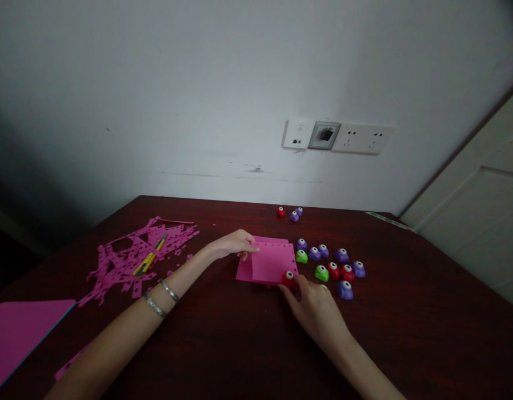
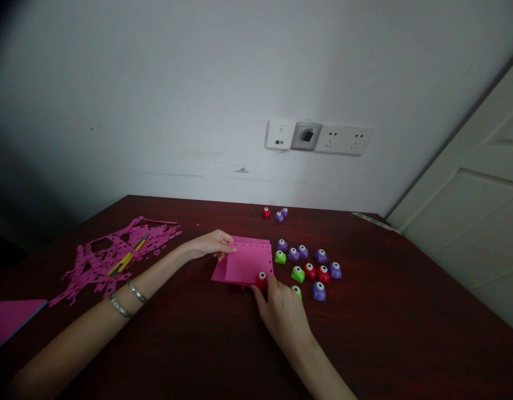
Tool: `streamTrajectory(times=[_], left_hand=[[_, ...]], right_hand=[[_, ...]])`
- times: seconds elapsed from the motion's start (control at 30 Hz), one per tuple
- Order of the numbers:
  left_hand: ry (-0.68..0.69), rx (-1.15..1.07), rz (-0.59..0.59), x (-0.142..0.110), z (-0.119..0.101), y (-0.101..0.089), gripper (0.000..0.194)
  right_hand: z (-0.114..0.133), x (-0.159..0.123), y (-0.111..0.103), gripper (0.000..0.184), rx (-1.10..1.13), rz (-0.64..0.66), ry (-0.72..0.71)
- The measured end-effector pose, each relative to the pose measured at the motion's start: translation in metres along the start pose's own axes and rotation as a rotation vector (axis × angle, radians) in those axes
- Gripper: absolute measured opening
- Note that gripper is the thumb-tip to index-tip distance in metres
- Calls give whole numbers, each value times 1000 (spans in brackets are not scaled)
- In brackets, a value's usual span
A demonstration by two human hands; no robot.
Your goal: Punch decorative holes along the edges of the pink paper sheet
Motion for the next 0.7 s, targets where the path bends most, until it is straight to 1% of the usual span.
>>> streamTrajectory(times=[0.27, 0.47, 0.6, 0.7], left_hand=[[23, 30, 8, 5, 9, -8, 22], [24, 70, 17, 6, 15, -12, 24], [63, 139, 27, 7, 18, -12, 25], [67, 246, 18, 10, 21, -14, 26]], right_hand=[[6, 10, 6, 21, -67, 27, 4], [12, 12, 13, 21, -92, 29, -31], [14, 11, 17, 23, -113, 26, -46], [13, 11, 19, 24, -122, 14, -57]])
Point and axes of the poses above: each hand's wrist, its own x-axis towards the middle knuckle, its own y-axis out of the palm, z = x × y, the point moved 6 cm from there along x, towards the middle knuckle, and after that the axes turned 3 degrees about z, right-handed, at the moved point
